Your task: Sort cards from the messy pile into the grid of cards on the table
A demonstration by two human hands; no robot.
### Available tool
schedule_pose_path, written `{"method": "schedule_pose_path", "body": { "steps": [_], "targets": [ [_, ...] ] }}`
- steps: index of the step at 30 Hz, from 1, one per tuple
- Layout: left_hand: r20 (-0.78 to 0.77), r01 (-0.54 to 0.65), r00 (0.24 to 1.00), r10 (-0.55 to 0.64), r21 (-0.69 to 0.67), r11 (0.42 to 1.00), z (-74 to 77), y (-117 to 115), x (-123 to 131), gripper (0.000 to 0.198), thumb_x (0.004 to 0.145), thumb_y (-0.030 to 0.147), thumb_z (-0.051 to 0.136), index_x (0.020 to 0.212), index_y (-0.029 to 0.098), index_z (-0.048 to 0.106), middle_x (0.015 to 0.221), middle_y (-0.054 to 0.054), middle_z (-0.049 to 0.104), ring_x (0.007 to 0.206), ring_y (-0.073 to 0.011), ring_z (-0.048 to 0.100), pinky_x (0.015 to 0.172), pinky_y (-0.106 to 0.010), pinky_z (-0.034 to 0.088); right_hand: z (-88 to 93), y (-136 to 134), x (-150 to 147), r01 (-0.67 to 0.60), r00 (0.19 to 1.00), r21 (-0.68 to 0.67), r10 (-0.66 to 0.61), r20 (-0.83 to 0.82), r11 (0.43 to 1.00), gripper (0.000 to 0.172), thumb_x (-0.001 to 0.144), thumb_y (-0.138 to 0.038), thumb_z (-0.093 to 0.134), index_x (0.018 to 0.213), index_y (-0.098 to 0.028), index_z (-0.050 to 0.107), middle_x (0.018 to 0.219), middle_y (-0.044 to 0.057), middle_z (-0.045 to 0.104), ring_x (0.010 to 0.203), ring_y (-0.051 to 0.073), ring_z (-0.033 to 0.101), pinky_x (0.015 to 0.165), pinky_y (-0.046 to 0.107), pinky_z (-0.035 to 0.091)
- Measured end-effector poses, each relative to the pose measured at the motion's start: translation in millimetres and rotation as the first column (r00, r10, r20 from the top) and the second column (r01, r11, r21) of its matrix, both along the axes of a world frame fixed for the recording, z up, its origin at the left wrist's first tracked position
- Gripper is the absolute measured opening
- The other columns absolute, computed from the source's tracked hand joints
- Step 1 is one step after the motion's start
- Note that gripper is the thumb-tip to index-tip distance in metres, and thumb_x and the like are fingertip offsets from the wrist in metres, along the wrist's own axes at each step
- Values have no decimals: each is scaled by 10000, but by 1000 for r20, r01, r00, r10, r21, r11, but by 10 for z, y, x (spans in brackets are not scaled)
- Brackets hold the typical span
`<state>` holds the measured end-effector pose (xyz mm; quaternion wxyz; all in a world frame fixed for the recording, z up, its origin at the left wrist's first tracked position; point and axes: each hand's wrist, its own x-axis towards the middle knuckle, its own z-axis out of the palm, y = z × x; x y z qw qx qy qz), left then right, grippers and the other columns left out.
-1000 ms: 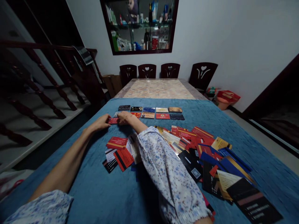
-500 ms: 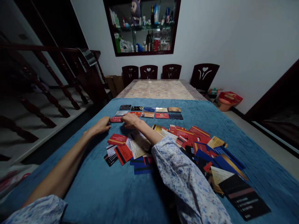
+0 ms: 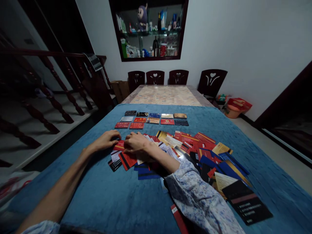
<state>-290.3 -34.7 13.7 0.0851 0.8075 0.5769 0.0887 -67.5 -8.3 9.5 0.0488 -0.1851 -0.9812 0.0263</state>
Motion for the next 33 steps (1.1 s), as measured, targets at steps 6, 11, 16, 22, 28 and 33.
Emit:
{"method": "schedule_pose_path", "body": {
  "steps": [6, 11, 16, 22, 28, 33],
  "targets": [
    [79, 105, 992, -102, -32, 994, 8, -49, -2, 246, 750, 238, 546, 910, 180, 723, 1014, -64, 706, 953, -218, 644, 898, -314, 482, -41, 16, 70, 25, 1000, -24, -25, -15, 999, 326, 929, -467, 603, 1074, -194, 710, 1174, 113, 652, 1077, 247, 541, 829, 350, 389],
    [108, 154, 983, -147, -54, 987, -2, -50, -34, 298, 766, 335, 620, 999, 184, 727, 1101, -64, 696, 1000, -229, 638, 913, -309, 478, -96, 88, 85, 15, 998, -8, -15, -62, 1000, 254, 930, -345, 579, 1028, -159, 722, 1073, 111, 664, 964, 212, 558, 800, 321, 392],
    [102, 191, 977, -184, -62, 980, -1, -48, -53, 375, 783, 462, 664, 1042, 198, 726, 1121, -64, 693, 1008, -233, 636, 909, -304, 475, -136, 126, 93, -10, 994, -28, 7, -105, 1000, 209, 898, -262, 581, 996, -143, 722, 991, 101, 674, 900, 192, 558, 807, 309, 408],
    [69, 186, 981, -182, -67, 980, 24, -66, -44, 364, 798, 430, 639, 1066, 198, 718, 1117, -60, 684, 1005, -227, 630, 897, -296, 470, -191, 148, 91, -12, 988, -43, 6, -156, 999, 191, 891, -266, 600, 982, -150, 721, 977, 93, 674, 912, 190, 556, 830, 309, 412],
    [108, 182, 979, -173, -75, 980, 65, -105, -7, 348, 789, 388, 616, 1054, 197, 735, 1085, -55, 693, 941, -203, 637, 867, -281, 474, -177, 142, 111, -22, 980, -61, 9, -199, 998, 215, 907, -315, 613, 973, -144, 723, 1004, 99, 671, 888, 182, 565, 804, 305, 413],
    [201, 155, 971, -129, -117, 981, 92, -119, -18, 334, 795, 402, 599, 1011, 204, 759, 1052, -44, 722, 940, -197, 645, 874, -270, 482, -149, 128, 120, -2, 976, -65, -12, -217, 998, 251, 916, -343, 607, 988, -137, 732, 993, 103, 675, 863, 179, 582, 743, 286, 400]
  ]
}}
